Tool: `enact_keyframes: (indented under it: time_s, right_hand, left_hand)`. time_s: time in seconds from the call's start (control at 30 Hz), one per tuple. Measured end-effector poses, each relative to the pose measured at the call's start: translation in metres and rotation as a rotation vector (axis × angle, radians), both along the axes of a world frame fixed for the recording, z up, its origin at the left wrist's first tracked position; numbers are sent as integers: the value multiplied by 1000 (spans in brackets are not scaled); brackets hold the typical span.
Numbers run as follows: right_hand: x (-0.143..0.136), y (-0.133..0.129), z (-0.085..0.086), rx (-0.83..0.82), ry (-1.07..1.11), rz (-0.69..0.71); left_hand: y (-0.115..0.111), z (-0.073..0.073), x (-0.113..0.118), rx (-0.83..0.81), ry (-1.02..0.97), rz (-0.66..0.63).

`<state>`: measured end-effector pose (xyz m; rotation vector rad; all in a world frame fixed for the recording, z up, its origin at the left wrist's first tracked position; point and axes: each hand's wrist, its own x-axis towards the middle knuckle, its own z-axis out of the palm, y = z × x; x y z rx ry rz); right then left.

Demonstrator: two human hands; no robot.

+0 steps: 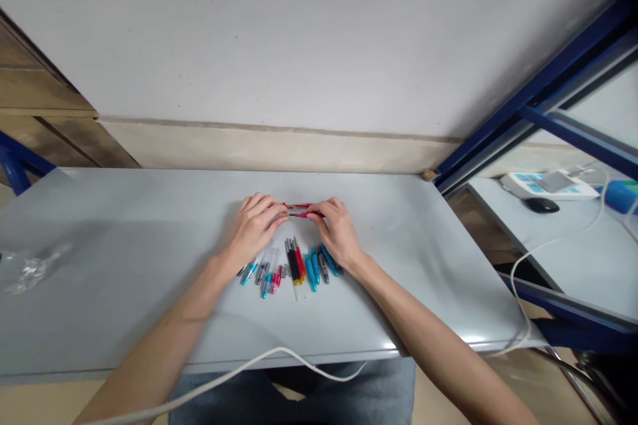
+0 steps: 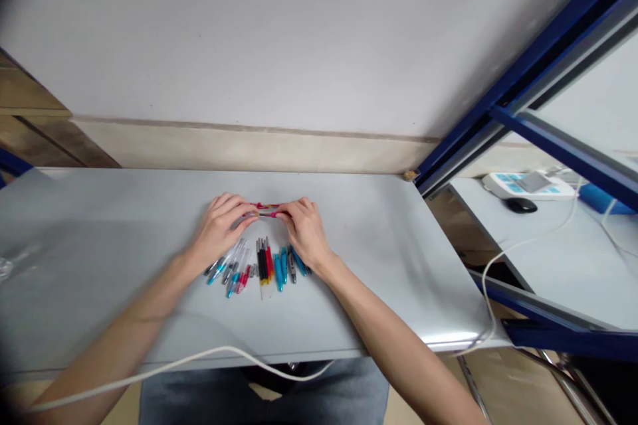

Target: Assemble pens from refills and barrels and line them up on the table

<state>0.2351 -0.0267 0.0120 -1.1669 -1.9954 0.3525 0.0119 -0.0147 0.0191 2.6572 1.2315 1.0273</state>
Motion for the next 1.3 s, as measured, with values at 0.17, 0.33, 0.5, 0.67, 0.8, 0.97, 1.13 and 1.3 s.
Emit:
enact_keyframes:
  time_s: [0.17,0.33,0.5,0.67,0.8,0.97,1.13,1.3]
  right_hand:
    - [-5,-6,7,23,-75,59]
    - [-10,-10,3,69,-91,42]
    - [-7,-9,1,137,-53,7]
    - [-6,-10,10,101,-134,1]
    - [-6,-12,12,19,-140,2]
    - [-5,-12,12,13,-78,-2]
    - [-6,-11,9,-16,-111,44]
    - [-6,-10,9,7,-126,15]
  left_hand:
    - [-4,0,2,-9,-10,80]
    - [-10,1,5,-52,-18,113]
    - [-14,1,8,-190,-61,175]
    - [-13,1,8,-130,-18,191]
    - [-14,1,9,-88,19,167]
    - [-14,0,10,-74,23,171]
    - [-14,-2,11,-75,28,157]
    - [-13,-3,12,-87,33,178]
